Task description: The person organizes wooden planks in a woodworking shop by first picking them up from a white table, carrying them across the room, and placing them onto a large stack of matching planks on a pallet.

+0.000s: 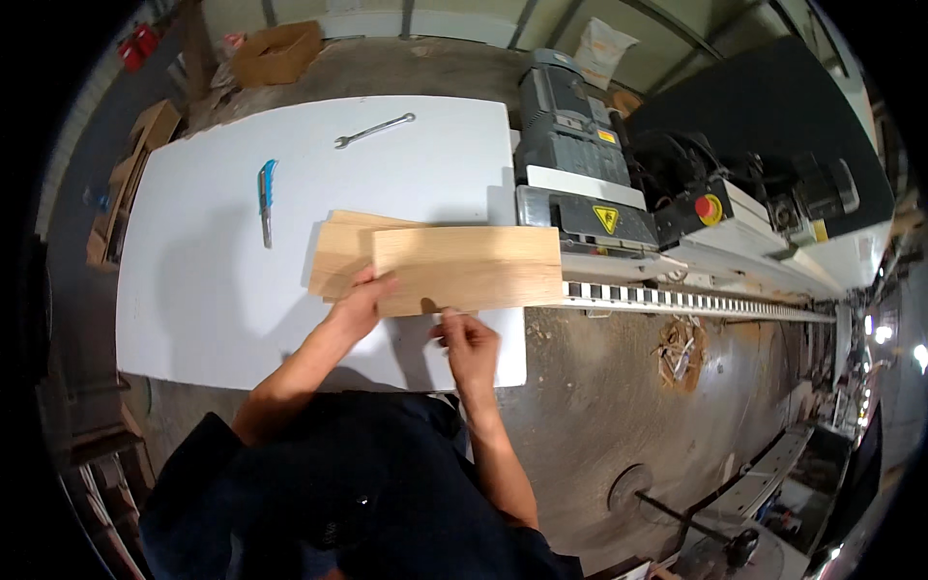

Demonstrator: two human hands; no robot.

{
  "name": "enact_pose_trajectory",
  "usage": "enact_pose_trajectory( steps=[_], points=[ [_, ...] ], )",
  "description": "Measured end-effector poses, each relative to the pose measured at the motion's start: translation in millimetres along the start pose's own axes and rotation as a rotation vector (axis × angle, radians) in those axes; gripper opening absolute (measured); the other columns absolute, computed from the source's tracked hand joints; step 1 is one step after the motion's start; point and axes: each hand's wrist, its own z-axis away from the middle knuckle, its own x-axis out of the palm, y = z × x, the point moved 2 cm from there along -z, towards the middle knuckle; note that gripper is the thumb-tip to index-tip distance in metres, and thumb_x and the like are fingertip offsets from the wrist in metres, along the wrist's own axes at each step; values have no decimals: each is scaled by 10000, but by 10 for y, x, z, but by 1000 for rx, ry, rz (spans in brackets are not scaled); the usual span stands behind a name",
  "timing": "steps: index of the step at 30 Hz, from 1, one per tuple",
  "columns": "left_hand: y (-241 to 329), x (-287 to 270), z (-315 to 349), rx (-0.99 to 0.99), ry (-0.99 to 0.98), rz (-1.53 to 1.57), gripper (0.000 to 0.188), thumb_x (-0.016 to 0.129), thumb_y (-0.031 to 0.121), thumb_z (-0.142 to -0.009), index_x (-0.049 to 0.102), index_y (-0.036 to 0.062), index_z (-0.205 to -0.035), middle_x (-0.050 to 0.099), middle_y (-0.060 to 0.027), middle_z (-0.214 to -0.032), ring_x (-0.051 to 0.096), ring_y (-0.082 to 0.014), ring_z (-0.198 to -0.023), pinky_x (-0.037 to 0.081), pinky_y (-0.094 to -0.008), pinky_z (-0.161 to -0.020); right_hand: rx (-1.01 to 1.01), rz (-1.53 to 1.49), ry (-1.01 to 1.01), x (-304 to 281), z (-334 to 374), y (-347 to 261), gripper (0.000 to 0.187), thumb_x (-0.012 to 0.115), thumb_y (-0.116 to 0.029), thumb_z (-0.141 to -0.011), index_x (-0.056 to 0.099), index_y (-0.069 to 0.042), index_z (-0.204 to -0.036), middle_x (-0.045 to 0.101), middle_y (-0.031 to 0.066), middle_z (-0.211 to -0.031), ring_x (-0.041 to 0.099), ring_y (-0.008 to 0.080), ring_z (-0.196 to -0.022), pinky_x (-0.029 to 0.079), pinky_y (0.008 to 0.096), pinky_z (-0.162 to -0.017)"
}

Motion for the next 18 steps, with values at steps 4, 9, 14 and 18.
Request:
enact_pose_trajectory(
  steps=[4,9,14,18],
  points=[
    [225,-244,283,-20,5,188,316,556,108,-890,526,40,-1197,596,-61,-1117,557,-150,-1031,449,-301,-892,-539,608,723,-573,24,-451,524,757,-245,-758,508,-10,-1154,498,81,-1010,469,180,-910,404,296,-793],
    [468,-250,462,53,-100,145,347,557,128,-898,501,26,-1225,591,-71,-1136,564,-152,-1029,448,-310,-907,-300,288,548,-795,-97,-782,604,787,-232,-722,516,32,-1193,563,90,-1017,500,140,-812,441,268,-722],
    [527,-337,542,82,-92,73,439,600,174,-873,468,13,-1259,584,-81,-1166,569,-161,-1050,453,-327,-915,-294,-169,330,-722,-111,-937,182,665,-122,-847,661,23,-958,631,-11,-705,479,48,-566,430,193,-601],
    [576,-355,594,91,-74,88,408,579,146,-881,475,1,-1248,587,-84,-1159,564,-159,-1051,445,-318,-918,-292,-184,350,-765,-40,-936,151,661,-104,-848,668,27,-923,635,-1,-717,509,27,-611,414,176,-578]
  ],
)
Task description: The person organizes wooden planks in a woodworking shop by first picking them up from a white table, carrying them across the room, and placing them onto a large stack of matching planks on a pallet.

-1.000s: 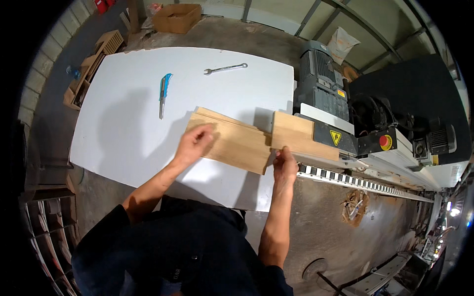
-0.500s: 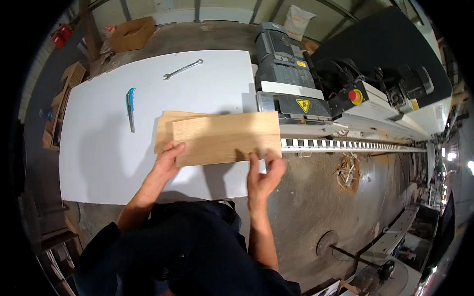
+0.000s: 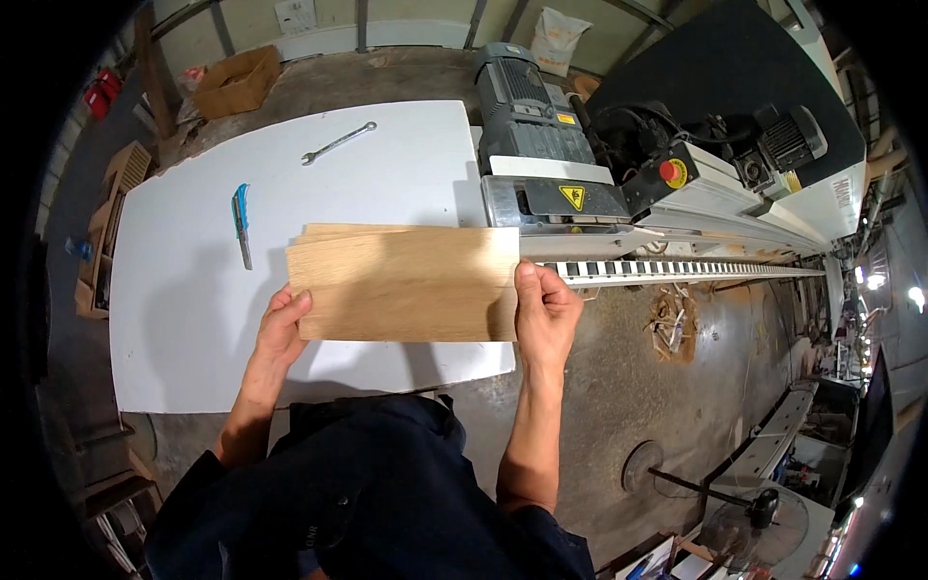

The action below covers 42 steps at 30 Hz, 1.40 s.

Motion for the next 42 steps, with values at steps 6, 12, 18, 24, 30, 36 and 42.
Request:
enact_pose_trajectory(
  steps=[6,12,18,24,30,36,42],
  points=[
    [119,86,57,38,-66,9,396,579,128,-876,486,4,-1241,592,-85,-1155,562,-157,-1051,436,-312,-921,-106,96,-67,121,46,-280,160,656,-113,-856,658,34,-922,602,-31,-670,476,7,-587,370,158,-538],
    [141,97,51,63,-82,-12,424,606,147,-862,488,-5,-1240,596,-86,-1154,565,-155,-1044,435,-306,-919,-188,243,-34,7,33,-344,238,600,-173,-904,615,-4,-737,519,-67,-613,415,11,-581,348,177,-536],
    [129,98,55,59,-52,-43,406,589,131,-868,492,-12,-1235,598,-84,-1146,565,-147,-1034,435,-296,-911,-234,123,8,115,35,-255,289,592,-189,-908,589,-4,-685,478,-83,-606,359,16,-576,294,191,-507],
    [125,-7,42,18,151,-190,378,550,95,-883,490,-23,-1237,605,-77,-1109,565,-131,-997,437,-282,-882,102,34,-133,85,-221,441,281,558,-217,-927,659,0,-779,601,-20,-686,457,23,-590,361,192,-530],
    [193,-120,-216,55,363,-587,391,540,97,-868,493,-43,-1231,615,-98,-1045,571,-160,-942,432,-301,-879,-103,390,-260,320,-424,1247,273,602,-197,-872,645,10,-1045,636,96,-712,581,162,-706,464,288,-679],
    [-2,-775,-634,381,697,-1768,627,682,277,-767,471,-101,-1220,597,-198,-1069,588,-290,-931,456,-356,-873,-405,877,-228,566,-526,1521,331,681,-236,-776,603,74,-859,615,199,-812,585,331,-760,474,396,-691],
    [226,-523,-696,-387,328,-529,655,710,318,-783,460,-103,-1219,559,-237,-1153,582,-290,-1040,476,-379,-881,440,322,-397,573,-523,1690,451,746,-395,-756,597,27,-814,591,70,-724,541,126,-650,450,272,-560]
  ],
)
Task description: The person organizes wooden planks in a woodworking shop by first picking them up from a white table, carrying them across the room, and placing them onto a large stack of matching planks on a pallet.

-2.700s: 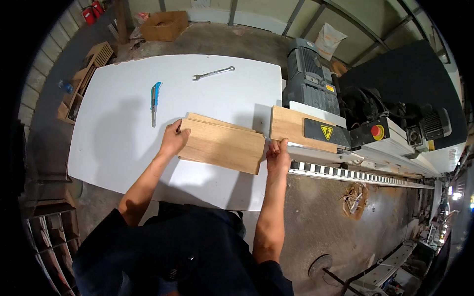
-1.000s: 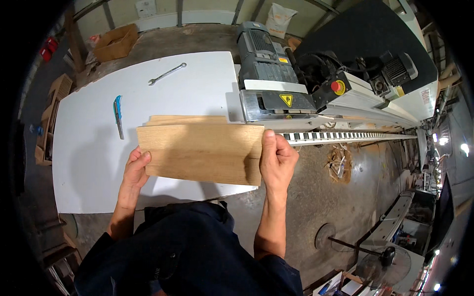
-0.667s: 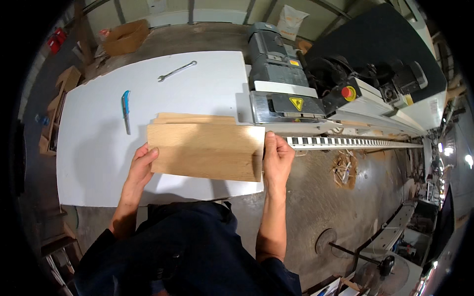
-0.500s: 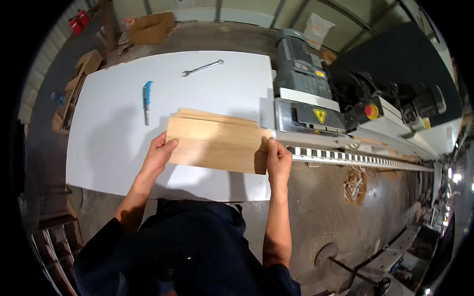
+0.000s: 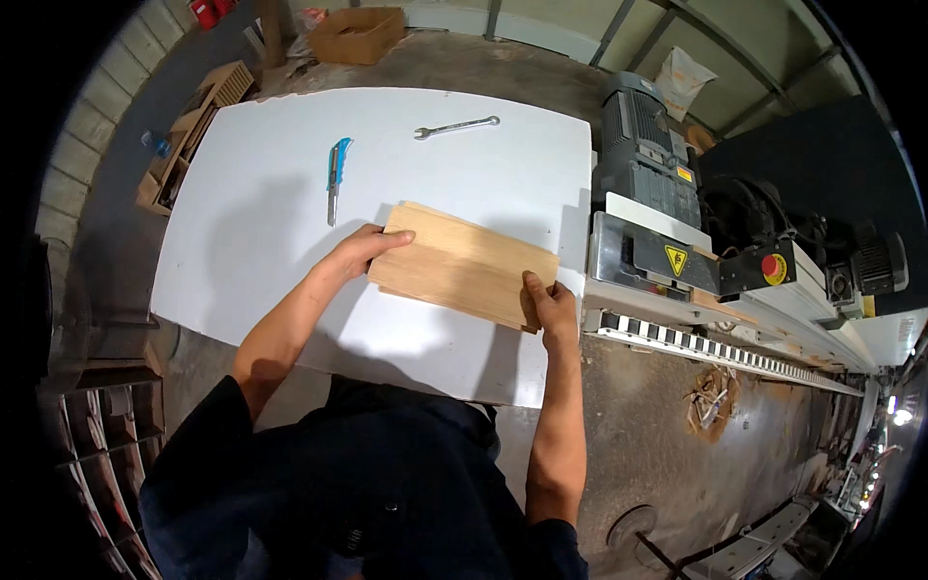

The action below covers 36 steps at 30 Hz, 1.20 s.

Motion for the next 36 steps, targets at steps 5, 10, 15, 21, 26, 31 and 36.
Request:
enact_pose_trajectory(
  steps=[5,10,15,21,26,31,36],
  points=[
    [35,65,-169,-27,-49,-24,623,721,222,-776,447,-105,-1231,551,-240,-1172,563,-293,-1087,464,-375,-921,18,74,-23,12,5,-127,434,771,-318,-743,593,69,-826,615,85,-745,560,152,-620,465,283,-535],
    [-92,109,-5,91,-77,63,568,747,155,-734,495,-111,-1167,581,-228,-1126,596,-285,-1028,502,-366,-868,-4,-73,8,-3,248,-56,357,789,-187,-723,617,45,-934,631,69,-790,582,150,-669,484,276,-587],
    [-321,86,321,651,91,-241,714,764,69,-650,435,-19,-1278,498,-166,-1207,506,-274,-1100,437,-347,-938,-322,-211,-34,-4,582,-38,621,788,-68,-690,491,-11,-1232,606,67,-1068,571,155,-950,469,279,-821],
    [-551,70,368,857,221,-310,880,768,77,-647,287,22,-1381,322,-162,-1343,294,-285,-1283,316,-381,-1050,-414,-89,-50,-40,658,98,806,795,-52,-673,364,-43,-1353,521,59,-1225,482,156,-1117,403,287,-940],
    [-404,43,374,934,199,-520,979,759,71,-673,147,42,-1436,259,-162,-1430,271,-291,-1326,237,-361,-1097,-607,176,-36,-134,552,120,887,803,-88,-665,305,-88,-1400,402,85,-1354,408,180,-1203,369,319,-1003],
    [-418,27,302,785,-40,-166,1027,751,56,-689,68,54,-1456,250,-135,-1467,237,-221,-1355,194,-338,-1109,-324,-152,-185,-10,576,136,872,801,-120,-680,303,-61,-1394,454,74,-1309,427,173,-1184,360,302,-994],
    [-390,49,285,757,-2,-217,1012,746,25,-685,92,54,-1456,275,-116,-1460,257,-197,-1344,221,-330,-1098,-401,-56,-136,-74,473,239,863,791,-114,-699,288,-49,-1398,489,72,-1267,458,168,-1143,372,280,-959]
  ],
)
